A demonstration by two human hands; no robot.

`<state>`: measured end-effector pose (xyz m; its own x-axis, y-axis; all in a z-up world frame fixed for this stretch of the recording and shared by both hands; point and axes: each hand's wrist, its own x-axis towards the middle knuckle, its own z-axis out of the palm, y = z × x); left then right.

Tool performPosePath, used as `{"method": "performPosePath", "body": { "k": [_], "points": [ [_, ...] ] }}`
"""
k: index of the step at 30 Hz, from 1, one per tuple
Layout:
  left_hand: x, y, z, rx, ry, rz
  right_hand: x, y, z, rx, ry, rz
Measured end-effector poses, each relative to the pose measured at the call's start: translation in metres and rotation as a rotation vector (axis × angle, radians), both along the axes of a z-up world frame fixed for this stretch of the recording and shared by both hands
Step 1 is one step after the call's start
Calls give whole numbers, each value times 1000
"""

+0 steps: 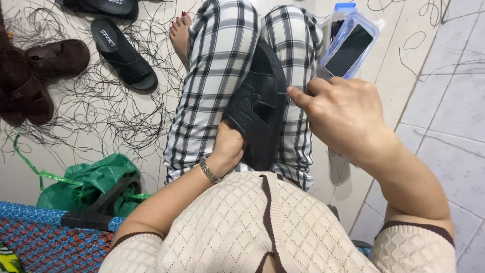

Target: Hand-sewing the upper strap of a black sandal using a needle and thread.

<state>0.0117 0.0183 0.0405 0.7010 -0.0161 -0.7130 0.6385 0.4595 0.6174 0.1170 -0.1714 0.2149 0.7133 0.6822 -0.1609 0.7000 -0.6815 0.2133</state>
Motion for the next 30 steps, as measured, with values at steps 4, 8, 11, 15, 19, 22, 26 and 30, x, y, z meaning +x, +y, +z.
{"method": "performPosePath", "body": {
  "k": [4,8,11,15,19,22,26,30],
  "points": [
    [-1,-2,-5,28,-10,-4,15,32,12,-233,248,9],
    [0,-4,-8,53,-34,-15,42,35,-11,-181,267,147],
    [5,-12,-11,69,-49,-17,55,41,-12,-194,344,116],
    [13,-17,-11,91,-82,-8,47,40,-10,-248,380,51],
    [11,-11,-8,121,-134,-14,5,22,-6,41,196,-16],
    [-5,8,-9,140,-146,-7,-23,-1,23,49,81,-79],
    [-26,49,47,276,-145,83,-53,-46,64,-58,-198,-221],
    [-42,87,28,299,-109,249,-32,-58,0,555,359,-149]
  ]
}}
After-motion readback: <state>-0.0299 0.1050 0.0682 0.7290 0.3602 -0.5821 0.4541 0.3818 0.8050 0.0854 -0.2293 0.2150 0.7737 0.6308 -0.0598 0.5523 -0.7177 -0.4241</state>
